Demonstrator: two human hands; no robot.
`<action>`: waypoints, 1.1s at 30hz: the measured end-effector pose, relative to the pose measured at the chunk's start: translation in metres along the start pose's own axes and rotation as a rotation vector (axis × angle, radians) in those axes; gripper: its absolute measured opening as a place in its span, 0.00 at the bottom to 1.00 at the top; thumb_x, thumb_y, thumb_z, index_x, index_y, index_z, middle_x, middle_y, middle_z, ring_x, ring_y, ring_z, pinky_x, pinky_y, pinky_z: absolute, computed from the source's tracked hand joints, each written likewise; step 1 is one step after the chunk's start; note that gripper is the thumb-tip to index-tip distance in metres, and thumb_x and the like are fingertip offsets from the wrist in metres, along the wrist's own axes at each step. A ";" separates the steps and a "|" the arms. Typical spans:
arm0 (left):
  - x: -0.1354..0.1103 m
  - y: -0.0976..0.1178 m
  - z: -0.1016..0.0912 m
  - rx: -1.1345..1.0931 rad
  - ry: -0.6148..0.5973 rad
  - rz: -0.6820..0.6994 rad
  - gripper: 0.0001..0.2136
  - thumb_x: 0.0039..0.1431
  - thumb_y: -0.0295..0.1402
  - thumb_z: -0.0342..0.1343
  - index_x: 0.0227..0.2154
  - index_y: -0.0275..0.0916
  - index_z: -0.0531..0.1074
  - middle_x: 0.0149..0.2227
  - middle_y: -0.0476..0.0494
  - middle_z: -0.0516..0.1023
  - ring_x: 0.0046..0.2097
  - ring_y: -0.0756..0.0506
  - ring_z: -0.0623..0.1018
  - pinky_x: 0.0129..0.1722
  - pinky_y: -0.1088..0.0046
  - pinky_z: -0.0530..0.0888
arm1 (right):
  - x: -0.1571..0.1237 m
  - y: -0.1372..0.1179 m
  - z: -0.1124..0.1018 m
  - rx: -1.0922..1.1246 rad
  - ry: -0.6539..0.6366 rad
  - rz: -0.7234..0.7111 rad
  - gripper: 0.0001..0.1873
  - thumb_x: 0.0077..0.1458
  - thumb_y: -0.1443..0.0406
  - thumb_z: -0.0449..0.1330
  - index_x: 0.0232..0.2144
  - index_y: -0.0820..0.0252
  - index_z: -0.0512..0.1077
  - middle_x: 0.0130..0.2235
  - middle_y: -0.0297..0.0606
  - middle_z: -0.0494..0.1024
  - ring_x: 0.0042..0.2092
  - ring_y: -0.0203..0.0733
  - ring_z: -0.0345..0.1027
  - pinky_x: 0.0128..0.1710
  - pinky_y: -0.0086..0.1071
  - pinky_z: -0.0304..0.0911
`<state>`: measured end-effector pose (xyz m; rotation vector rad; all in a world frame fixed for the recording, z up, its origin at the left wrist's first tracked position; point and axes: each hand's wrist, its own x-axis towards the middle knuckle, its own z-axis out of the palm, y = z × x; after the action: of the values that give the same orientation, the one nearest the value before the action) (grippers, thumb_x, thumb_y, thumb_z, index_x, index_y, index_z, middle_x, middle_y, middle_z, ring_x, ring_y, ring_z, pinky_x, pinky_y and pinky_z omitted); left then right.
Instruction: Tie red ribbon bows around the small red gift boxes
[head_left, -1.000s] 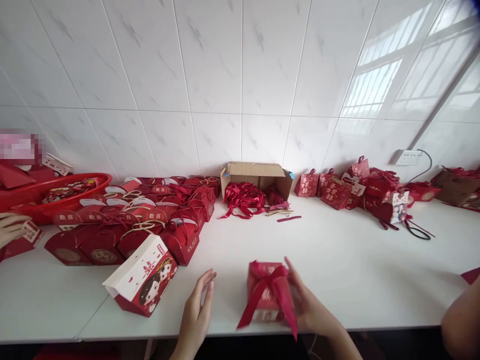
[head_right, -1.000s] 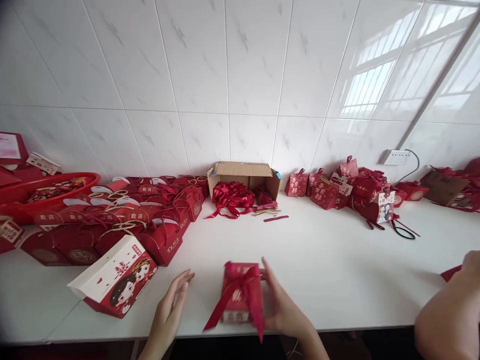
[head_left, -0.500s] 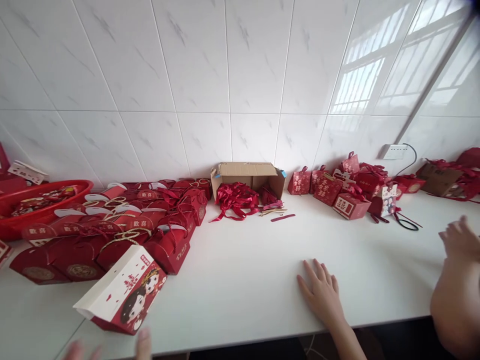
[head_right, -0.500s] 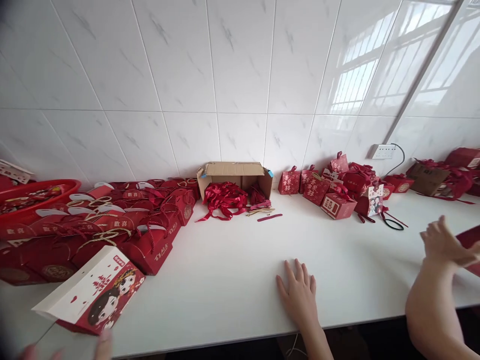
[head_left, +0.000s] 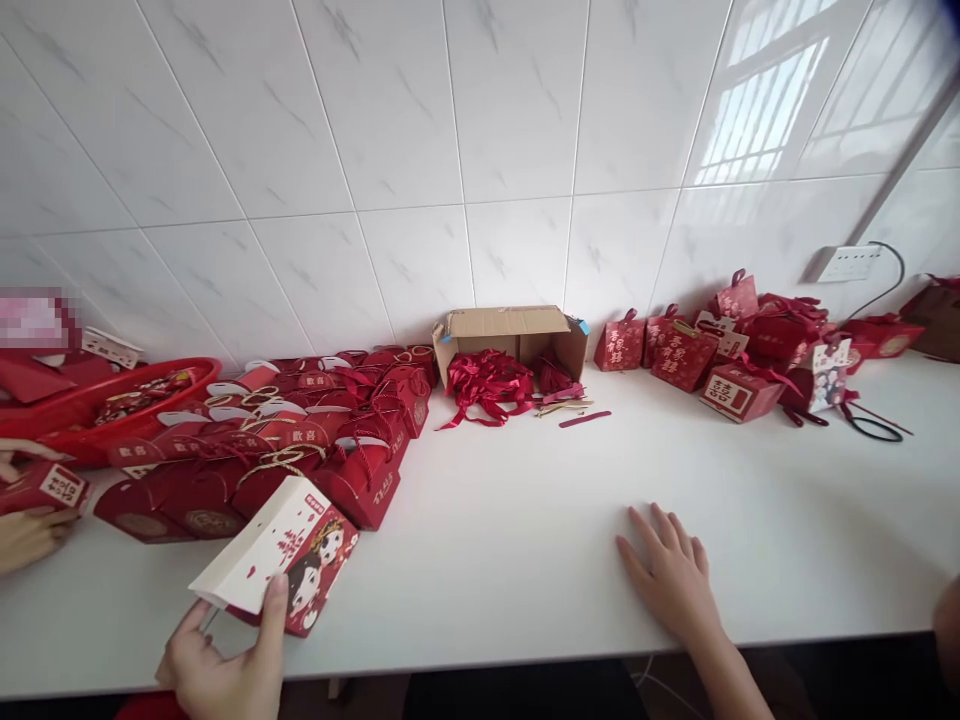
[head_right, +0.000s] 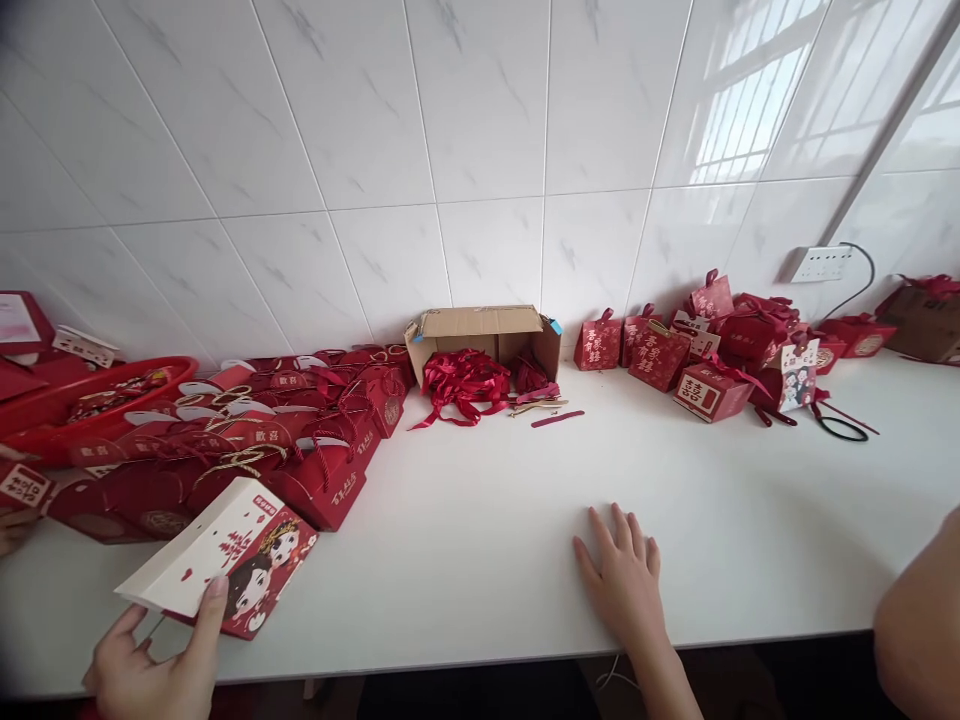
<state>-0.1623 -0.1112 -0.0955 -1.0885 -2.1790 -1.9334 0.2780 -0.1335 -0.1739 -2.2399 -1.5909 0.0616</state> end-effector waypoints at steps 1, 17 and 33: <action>0.000 0.004 -0.002 0.027 0.063 -0.021 0.36 0.36 0.47 0.66 0.48 0.31 0.68 0.50 0.30 0.69 0.56 0.26 0.65 0.55 0.42 0.61 | 0.000 0.000 0.000 -0.005 -0.001 0.002 0.32 0.59 0.49 0.42 0.58 0.59 0.62 0.63 0.48 0.56 0.65 0.59 0.43 0.60 0.57 0.43; -0.017 0.051 -0.023 -0.168 -0.033 -0.078 0.44 0.33 0.37 0.69 0.57 0.34 0.59 0.27 0.44 0.77 0.36 0.39 0.80 0.38 0.57 0.77 | 0.005 -0.010 -0.006 0.271 0.115 0.141 0.39 0.52 0.48 0.47 0.58 0.68 0.57 0.58 0.56 0.63 0.62 0.62 0.50 0.58 0.59 0.47; -0.109 0.079 0.061 -0.575 -0.825 0.146 0.29 0.60 0.36 0.53 0.60 0.38 0.47 0.34 0.44 0.79 0.38 0.47 0.79 0.42 0.70 0.76 | 0.005 -0.136 -0.038 1.040 0.109 -0.522 0.27 0.59 0.63 0.55 0.59 0.54 0.54 0.38 0.39 0.73 0.39 0.42 0.68 0.42 0.37 0.66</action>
<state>-0.0145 -0.1104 -0.0908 -2.4124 -1.6852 -2.3792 0.1668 -0.1023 -0.0917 -1.0051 -1.5122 0.4832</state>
